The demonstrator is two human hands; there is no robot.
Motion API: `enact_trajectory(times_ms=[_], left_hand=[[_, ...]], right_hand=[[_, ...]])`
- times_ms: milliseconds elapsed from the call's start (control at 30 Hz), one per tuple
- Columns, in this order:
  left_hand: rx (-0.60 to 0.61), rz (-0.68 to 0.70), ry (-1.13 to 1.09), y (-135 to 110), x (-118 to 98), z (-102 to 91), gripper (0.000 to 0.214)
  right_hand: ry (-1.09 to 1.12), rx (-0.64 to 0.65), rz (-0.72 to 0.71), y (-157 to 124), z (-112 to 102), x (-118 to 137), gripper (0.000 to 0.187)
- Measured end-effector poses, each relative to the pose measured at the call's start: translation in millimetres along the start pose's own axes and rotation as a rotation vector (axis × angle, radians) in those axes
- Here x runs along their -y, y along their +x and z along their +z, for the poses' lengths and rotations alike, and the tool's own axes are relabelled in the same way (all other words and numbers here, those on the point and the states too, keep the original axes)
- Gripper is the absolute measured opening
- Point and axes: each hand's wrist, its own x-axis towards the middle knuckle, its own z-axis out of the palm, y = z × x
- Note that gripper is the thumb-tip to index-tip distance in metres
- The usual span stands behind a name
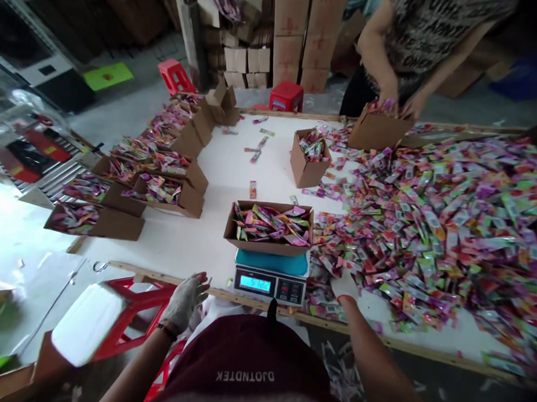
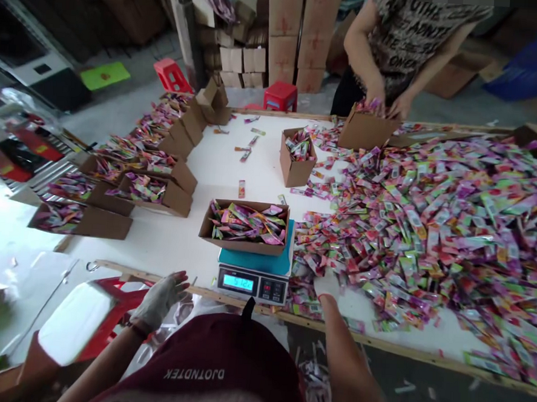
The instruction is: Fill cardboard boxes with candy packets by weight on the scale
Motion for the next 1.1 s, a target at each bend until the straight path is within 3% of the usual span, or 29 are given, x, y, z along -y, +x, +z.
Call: enact_trajectory(times_ms=[100, 233, 333, 433, 500, 600, 633, 700, 767, 833, 967, 1033, 1100], left_hand=[[0.037, 0.016, 0.006, -6, -3, -3.1, 0.028], [0.087, 0.144, 0.083, 5, -19, -6.0, 0.045], [0.15, 0.412, 0.181, 16, -46, 9.8, 0.059], [0.273, 0.773, 0.328, 10, -80, 41.9, 0.061], [0.434, 1.066, 0.381, -2, -100, 67.4, 0.064], [0.558, 1.441, 0.539, -22, -117, 106.0, 0.082], [0.542, 1.492, 0.696, -26, -120, 118.1, 0.08], [0.482, 1.458, 1.095, -28, -122, 139.5, 0.05], [0.465, 1.356, 1.38, -24, -123, 154.8, 0.022], [0.489, 1.32, 1.453, -18, -123, 161.7, 0.021], [0.516, 1.385, 1.331, -23, -130, 149.4, 0.021], [0.487, 1.45, 1.151, -30, -136, 132.2, 0.021], [0.402, 1.486, 0.963, -34, -141, 110.0, 0.02]], right_hand=[[0.134, 0.024, 0.028, 6, -25, 1, 0.032], [0.322, 0.07, -0.074, -2, -90, 9, 0.03], [0.417, 0.15, -0.233, -18, -149, 35, 0.043], [0.401, 0.262, -0.437, -27, -189, 96, 0.045], [0.252, 0.343, -0.596, -26, -191, 153, 0.043], [0.021, 0.368, -0.723, -20, -155, 236, 0.046], [-0.045, 0.357, -0.732, -18, -137, 256, 0.045], [-0.192, 0.352, -0.727, -14, -99, 282, 0.046], [-0.308, 0.363, -0.712, -13, -72, 289, 0.048], [-0.364, 0.384, -0.695, -14, -66, 284, 0.051], [-0.307, 0.423, -0.695, -24, -106, 256, 0.072], [-0.067, 0.39, -0.735, -33, -131, 229, 0.075], [0.301, 0.311, -0.74, -39, -146, 189, 0.061]])
